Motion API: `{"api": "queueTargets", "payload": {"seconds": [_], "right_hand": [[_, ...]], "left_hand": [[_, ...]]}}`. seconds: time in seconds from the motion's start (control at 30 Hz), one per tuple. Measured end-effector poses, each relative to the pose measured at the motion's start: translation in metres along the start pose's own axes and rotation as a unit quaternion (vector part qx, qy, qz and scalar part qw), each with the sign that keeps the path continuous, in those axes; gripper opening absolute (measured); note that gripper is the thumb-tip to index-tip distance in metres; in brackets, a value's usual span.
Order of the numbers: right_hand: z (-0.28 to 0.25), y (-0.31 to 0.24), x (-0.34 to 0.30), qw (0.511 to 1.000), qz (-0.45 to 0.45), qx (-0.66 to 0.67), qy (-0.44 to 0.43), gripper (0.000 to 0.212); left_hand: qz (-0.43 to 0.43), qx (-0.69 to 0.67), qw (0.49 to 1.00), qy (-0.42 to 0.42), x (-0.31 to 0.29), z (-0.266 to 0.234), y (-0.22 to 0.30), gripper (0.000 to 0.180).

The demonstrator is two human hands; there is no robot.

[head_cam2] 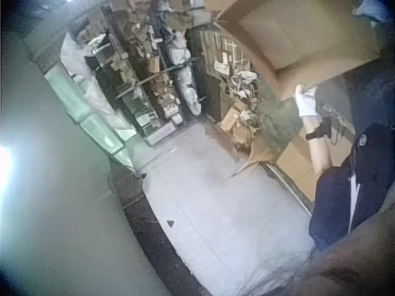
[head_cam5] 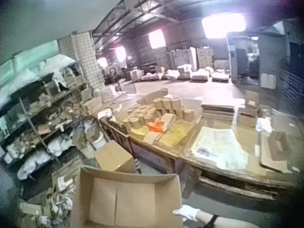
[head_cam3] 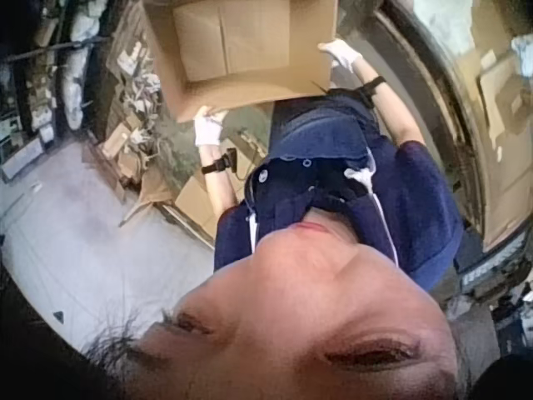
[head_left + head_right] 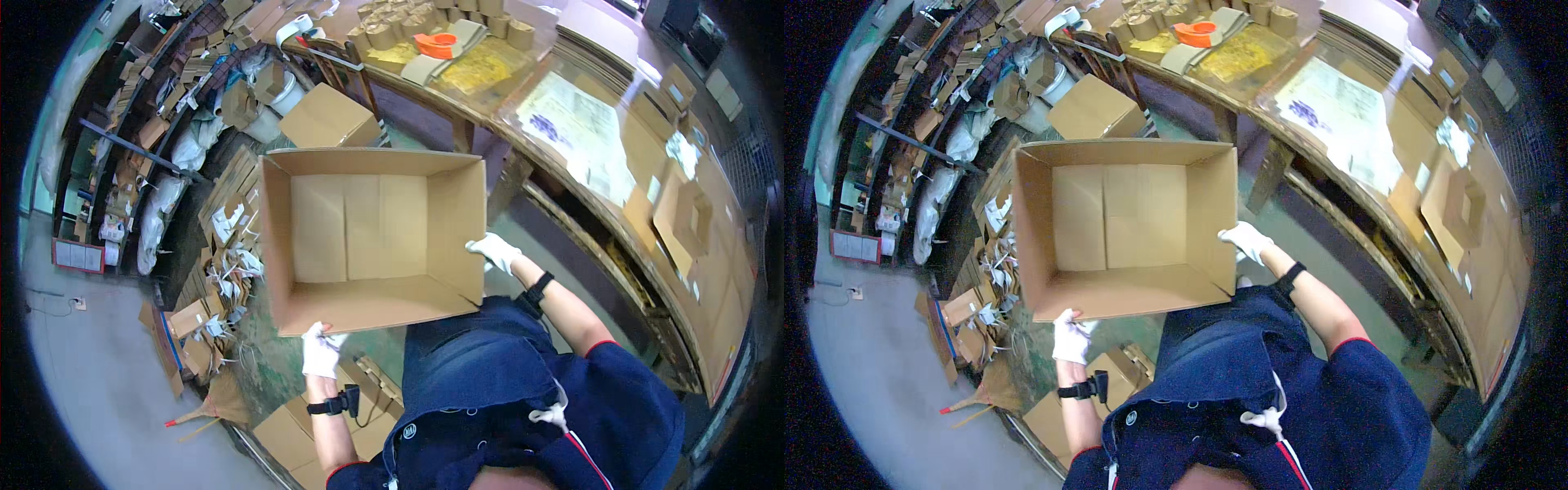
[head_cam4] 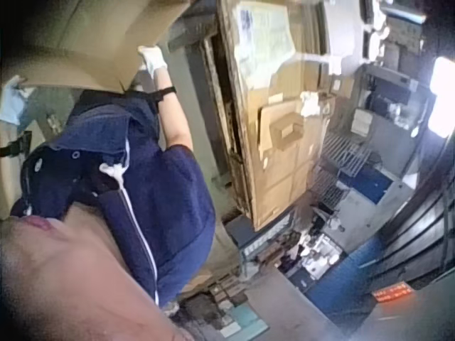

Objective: Packing items into cardboard boxes and sealing them with tape.

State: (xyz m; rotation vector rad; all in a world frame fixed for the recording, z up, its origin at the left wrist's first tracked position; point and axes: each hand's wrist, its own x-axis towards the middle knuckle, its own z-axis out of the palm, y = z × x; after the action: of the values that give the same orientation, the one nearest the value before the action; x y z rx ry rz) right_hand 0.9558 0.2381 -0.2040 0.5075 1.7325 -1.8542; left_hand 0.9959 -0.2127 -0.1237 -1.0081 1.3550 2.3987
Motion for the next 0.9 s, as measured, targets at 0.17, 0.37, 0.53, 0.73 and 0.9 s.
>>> {"api": "queueTargets", "payload": {"seconds": [0.17,0.37,0.53,0.73,0.9], "right_hand": [[0.055,-0.130,0.119,0.996,-0.030,0.008,-0.079,0.036],[0.111,-0.259,0.317,0.896,-0.292,-0.321,-0.093,0.019],[0.165,-0.380,0.399,0.982,-0.070,0.174,0.020,0.023],[0.158,-0.407,0.490,0.978,-0.030,0.191,-0.076,0.033],[0.124,-0.369,0.447,0.966,0.006,0.191,-0.171,0.019]], "left_hand": [[0.127,0.116,0.985,-0.004,0.125,0.046,0.160,0.015],[0.355,0.248,0.901,-0.014,0.330,0.134,0.336,0.038],[0.114,0.214,0.965,-0.103,0.444,0.259,0.302,0.082],[0.243,0.303,0.917,-0.088,0.523,0.296,0.281,0.076],[0.473,0.582,0.658,0.071,0.511,0.310,0.285,0.067]]}}
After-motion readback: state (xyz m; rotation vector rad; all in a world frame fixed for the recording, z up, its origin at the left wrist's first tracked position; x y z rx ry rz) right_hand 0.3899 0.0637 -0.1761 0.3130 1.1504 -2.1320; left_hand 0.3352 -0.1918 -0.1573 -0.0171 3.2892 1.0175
